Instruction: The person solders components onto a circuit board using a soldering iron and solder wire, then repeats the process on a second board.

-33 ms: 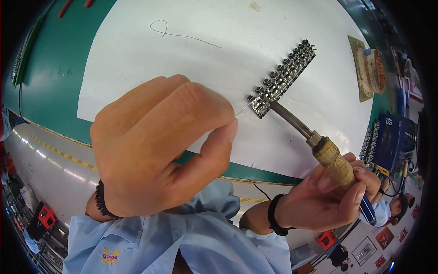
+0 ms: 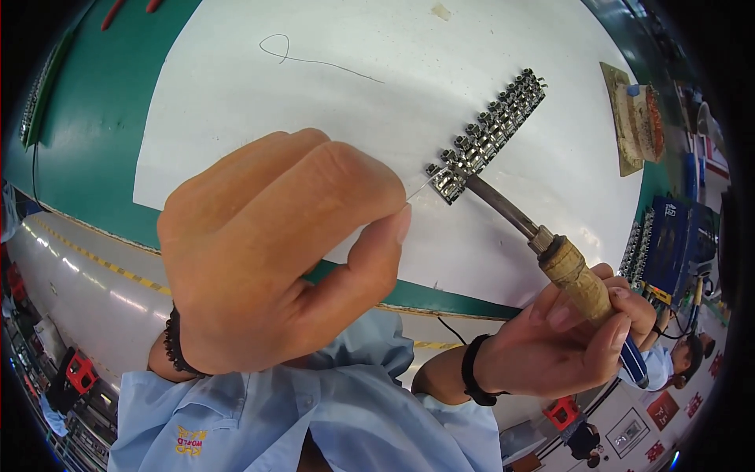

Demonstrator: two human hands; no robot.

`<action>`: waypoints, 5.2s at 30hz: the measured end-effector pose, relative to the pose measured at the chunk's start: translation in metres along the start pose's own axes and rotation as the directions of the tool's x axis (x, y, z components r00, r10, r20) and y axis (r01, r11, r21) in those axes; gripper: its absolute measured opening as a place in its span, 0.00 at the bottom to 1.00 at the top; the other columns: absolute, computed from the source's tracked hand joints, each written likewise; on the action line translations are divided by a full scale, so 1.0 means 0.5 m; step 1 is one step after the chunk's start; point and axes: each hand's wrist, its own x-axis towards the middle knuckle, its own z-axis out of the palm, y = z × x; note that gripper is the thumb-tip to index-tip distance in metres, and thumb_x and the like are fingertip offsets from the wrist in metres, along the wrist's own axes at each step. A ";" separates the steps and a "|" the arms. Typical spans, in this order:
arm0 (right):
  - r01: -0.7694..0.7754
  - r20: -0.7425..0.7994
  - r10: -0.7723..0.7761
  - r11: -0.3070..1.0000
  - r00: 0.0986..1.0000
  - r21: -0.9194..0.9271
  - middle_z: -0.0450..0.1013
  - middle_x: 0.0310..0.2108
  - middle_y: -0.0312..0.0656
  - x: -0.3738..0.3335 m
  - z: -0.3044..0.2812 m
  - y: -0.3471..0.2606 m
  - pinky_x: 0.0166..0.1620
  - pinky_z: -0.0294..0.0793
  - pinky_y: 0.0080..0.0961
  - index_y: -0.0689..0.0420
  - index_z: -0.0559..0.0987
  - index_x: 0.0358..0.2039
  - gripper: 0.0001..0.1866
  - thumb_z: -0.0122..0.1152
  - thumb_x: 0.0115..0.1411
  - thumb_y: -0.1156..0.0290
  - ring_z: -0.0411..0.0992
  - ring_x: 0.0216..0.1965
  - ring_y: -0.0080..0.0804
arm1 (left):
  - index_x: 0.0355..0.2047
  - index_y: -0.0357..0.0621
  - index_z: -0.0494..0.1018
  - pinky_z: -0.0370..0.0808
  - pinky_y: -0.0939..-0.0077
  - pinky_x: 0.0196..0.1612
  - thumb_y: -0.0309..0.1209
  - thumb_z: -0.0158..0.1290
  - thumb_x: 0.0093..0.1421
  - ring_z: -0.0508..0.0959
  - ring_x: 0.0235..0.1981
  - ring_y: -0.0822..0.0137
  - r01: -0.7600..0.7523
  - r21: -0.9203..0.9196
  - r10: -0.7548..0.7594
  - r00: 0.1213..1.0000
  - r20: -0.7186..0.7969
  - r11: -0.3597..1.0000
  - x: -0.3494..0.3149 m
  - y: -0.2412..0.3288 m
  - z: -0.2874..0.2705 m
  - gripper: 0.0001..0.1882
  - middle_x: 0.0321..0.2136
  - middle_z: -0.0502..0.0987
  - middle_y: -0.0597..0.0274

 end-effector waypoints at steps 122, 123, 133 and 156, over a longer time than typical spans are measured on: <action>0.168 0.073 -0.177 0.979 0.982 0.114 0.63 0.16 0.38 -0.032 -0.033 0.002 0.20 0.64 0.20 0.58 0.63 0.38 0.13 0.46 0.67 0.60 0.61 0.18 0.24 | 0.24 0.39 0.66 0.49 0.85 0.22 0.19 0.54 0.46 0.54 0.18 0.81 0.326 -0.198 -0.316 0.945 0.081 0.924 -0.007 0.024 -0.017 0.07 0.20 0.61 0.69; 0.173 0.013 -0.175 0.979 0.984 0.104 0.63 0.16 0.38 -0.034 -0.033 0.004 0.19 0.64 0.19 0.58 0.63 0.37 0.13 0.45 0.67 0.60 0.60 0.18 0.24 | 0.24 0.39 0.65 0.49 0.85 0.22 0.19 0.54 0.45 0.54 0.18 0.80 0.320 -0.183 -0.308 0.947 0.092 0.930 -0.004 0.023 -0.017 0.08 0.20 0.61 0.69; 0.183 -0.266 -0.135 0.969 0.954 0.165 0.61 0.15 0.36 -0.028 -0.019 0.014 0.18 0.60 0.12 0.59 0.64 0.35 0.13 0.42 0.66 0.60 0.58 0.16 0.18 | 0.28 0.42 0.66 0.65 0.72 0.22 0.26 0.66 0.43 0.70 0.24 0.65 0.272 0.201 -0.297 0.949 0.108 0.941 0.033 0.046 0.031 0.18 0.25 0.68 0.62; 0.239 -0.357 -0.362 0.908 0.861 -0.343 0.52 0.24 0.35 -0.038 -0.004 0.006 0.25 0.48 0.26 0.57 0.59 0.23 0.15 0.51 0.66 0.73 0.50 0.23 0.25 | 0.33 0.36 0.76 0.69 0.76 0.33 0.46 0.62 0.52 0.74 0.28 0.70 0.584 0.585 -0.086 0.745 -0.661 0.562 -0.054 -0.280 -0.658 0.22 0.29 0.78 0.59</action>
